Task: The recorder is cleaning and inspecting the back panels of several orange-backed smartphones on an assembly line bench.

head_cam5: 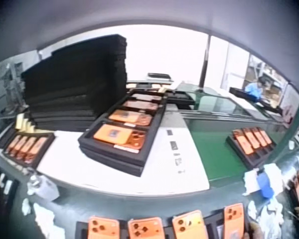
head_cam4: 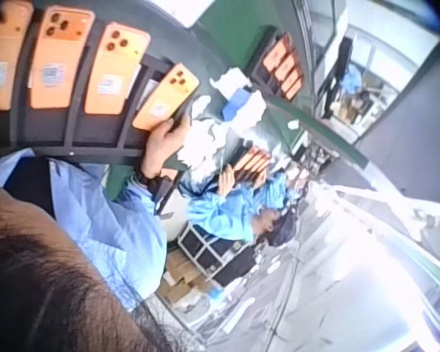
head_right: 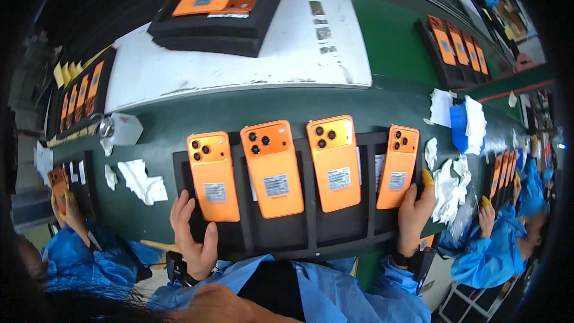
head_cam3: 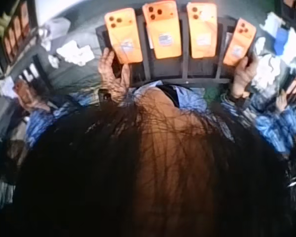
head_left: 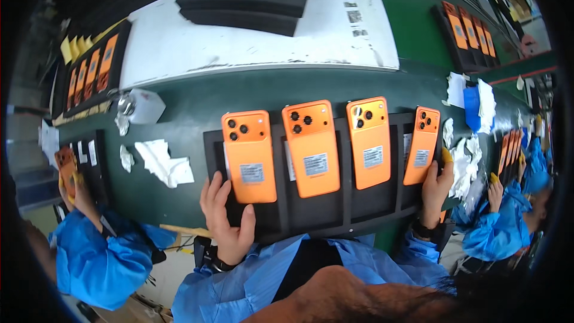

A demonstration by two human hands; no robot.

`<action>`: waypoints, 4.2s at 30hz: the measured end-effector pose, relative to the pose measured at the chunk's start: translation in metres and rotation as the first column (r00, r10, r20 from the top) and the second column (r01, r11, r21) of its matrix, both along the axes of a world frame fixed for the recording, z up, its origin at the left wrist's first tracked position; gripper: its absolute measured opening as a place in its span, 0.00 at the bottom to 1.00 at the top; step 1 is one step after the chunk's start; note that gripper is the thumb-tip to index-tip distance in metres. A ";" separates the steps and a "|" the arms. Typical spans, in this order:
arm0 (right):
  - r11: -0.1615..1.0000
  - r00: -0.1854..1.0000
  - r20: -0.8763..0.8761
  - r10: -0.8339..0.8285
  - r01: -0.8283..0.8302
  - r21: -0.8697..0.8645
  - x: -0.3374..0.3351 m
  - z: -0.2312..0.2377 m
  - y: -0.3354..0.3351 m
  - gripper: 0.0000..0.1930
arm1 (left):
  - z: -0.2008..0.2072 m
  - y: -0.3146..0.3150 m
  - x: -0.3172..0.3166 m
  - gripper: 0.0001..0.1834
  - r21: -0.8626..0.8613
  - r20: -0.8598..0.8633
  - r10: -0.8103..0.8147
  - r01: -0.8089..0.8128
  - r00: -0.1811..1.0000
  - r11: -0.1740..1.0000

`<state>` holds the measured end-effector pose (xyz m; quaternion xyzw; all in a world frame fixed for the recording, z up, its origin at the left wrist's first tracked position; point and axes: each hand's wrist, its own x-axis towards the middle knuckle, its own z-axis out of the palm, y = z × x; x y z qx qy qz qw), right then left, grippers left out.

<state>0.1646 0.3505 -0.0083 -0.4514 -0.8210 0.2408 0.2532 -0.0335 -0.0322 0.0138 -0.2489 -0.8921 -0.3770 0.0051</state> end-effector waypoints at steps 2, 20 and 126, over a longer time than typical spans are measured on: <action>0.999 0.999 -0.014 0.038 -0.037 0.019 0.000 -0.008 0.005 0.18 | 0.000 -0.002 0.001 0.29 0.012 -0.008 0.023 -0.023 1.000 1.000; 0.969 0.997 0.076 -0.032 0.013 0.248 -0.008 -0.018 0.006 0.16 | -0.033 -0.009 -0.005 0.29 0.401 0.109 0.091 -0.127 0.990 0.907; 0.922 0.755 -0.556 0.348 -0.382 0.060 -0.124 -0.022 -0.020 0.10 | 0.040 0.100 -0.175 0.27 0.076 0.148 0.198 -0.211 0.969 0.975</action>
